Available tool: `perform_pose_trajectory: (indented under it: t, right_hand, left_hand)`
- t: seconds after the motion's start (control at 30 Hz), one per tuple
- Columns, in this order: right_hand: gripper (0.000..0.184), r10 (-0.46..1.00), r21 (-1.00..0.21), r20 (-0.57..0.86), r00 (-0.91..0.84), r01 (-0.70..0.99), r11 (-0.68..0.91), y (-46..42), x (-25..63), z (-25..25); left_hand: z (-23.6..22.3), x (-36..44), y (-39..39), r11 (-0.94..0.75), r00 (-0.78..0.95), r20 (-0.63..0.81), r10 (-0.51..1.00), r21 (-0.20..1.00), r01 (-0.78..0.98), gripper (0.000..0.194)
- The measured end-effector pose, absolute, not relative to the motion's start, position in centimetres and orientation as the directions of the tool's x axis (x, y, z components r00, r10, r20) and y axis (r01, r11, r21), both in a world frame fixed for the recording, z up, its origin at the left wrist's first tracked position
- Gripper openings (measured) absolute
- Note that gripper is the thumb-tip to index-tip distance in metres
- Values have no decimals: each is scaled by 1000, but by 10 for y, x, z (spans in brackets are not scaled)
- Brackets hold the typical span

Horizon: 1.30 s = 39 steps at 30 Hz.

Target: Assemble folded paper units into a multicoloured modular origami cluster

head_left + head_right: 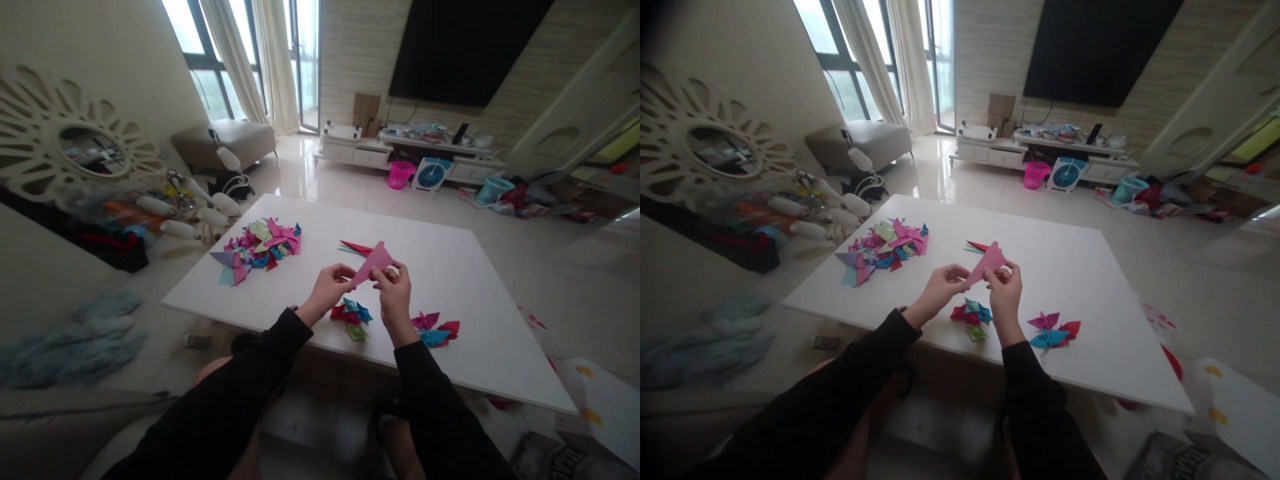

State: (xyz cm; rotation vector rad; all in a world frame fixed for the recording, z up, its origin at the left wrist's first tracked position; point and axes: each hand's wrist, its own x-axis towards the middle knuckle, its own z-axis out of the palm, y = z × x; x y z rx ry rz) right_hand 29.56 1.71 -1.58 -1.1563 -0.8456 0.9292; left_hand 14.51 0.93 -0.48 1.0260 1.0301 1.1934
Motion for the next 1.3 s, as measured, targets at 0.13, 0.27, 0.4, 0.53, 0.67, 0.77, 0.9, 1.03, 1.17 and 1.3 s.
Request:
perform_pose_trajectory:
  t: [0.13, 0.27, 0.4, 0.53, 0.67, 0.77, 0.9, 1.03, 1.17, 1.3]
  right_hand:
    - [35, 906, -971, 7, 423, -215, 108, 20, 302, -18]
    - [33, 898, -943, -76, 434, -324, 77, 20, 306, -16]
    - [33, 896, -952, -40, 442, -289, 99, 21, 310, -19]
    - [36, 905, -966, -1, 426, -234, 109, 24, 315, -25]
    - [37, 936, -977, -60, 347, -211, 16, 24, 324, -26]
    - [38, 957, -982, -115, 267, -178, -69, 20, 333, -27]
    - [40, 956, -982, -139, 257, -161, -99, 22, 341, -29]
    - [39, 933, -976, -172, 315, -180, -119, 57, 345, -22]
    - [32, 896, -977, -184, 405, -174, -122, 114, 349, -14]
    - [27, 836, -963, -265, 480, -174, -206, 159, 342, -28]
  left_hand:
    - [-8, 136, 17, 74, 40, -67, 997, 975, -211, 25]
    - [-6, 125, 23, 57, 16, -55, 998, 978, -203, 29]
    - [0, 114, 28, 79, 37, -75, 997, 986, -145, 29]
    - [3, 108, 33, 52, 46, -49, 998, 997, -54, 25]
    - [3, 102, 39, 31, 72, -33, 997, 999, 20, 25]
    - [7, 96, 41, 28, 88, -32, 996, 999, 44, 25]
    - [14, 88, 41, 54, 157, -57, 986, 998, 23, 25]
    - [20, 80, 38, 11, 198, -20, 980, 999, 47, 23]
    - [26, 77, 34, -86, 109, 68, 992, 982, 170, 21]
    - [28, 82, 27, -148, 139, 121, 983, 968, 204, 21]
